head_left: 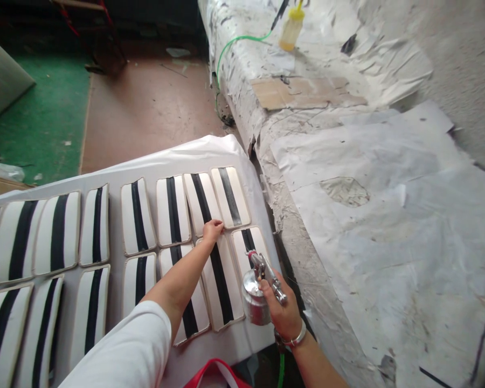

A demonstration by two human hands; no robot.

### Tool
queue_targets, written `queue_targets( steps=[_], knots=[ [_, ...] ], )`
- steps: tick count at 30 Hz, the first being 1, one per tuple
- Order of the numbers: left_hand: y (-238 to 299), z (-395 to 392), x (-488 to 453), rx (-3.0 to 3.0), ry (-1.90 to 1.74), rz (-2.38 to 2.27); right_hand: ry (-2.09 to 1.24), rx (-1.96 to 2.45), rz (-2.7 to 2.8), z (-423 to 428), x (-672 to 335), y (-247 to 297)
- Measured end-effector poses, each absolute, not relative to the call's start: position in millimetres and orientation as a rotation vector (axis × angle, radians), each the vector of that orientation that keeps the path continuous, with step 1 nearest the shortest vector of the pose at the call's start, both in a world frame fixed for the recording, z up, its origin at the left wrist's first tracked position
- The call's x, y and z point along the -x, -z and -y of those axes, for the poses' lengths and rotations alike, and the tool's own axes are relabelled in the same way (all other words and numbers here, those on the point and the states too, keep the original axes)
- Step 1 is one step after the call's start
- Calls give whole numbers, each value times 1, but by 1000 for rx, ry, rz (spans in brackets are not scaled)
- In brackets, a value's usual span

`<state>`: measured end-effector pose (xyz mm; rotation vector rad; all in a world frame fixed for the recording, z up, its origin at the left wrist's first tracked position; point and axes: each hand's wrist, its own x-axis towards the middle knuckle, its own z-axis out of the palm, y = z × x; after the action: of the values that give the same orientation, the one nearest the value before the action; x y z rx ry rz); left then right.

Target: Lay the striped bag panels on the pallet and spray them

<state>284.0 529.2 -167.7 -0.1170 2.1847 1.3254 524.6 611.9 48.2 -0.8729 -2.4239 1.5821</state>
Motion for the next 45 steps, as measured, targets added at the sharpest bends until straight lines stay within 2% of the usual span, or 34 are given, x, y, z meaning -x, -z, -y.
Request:
queue_targets(
  steps=[10, 15, 20, 45],
  knots=[
    [132, -503, -294, -90, -1134, -2499, -1626, 756, 2442, -610, -495, -50],
    [124, -485, -299, -692, -694, -2767, -1629, 731, 2461, -612, -476, -54],
    [126, -475, -299, -853, -378, -2727, -1567, 694, 2453, -613, -460, -50],
    [141, -470, -292, -930, -254, -2618, -1489, 576, 2388, -619, -381, -44]
  ],
)
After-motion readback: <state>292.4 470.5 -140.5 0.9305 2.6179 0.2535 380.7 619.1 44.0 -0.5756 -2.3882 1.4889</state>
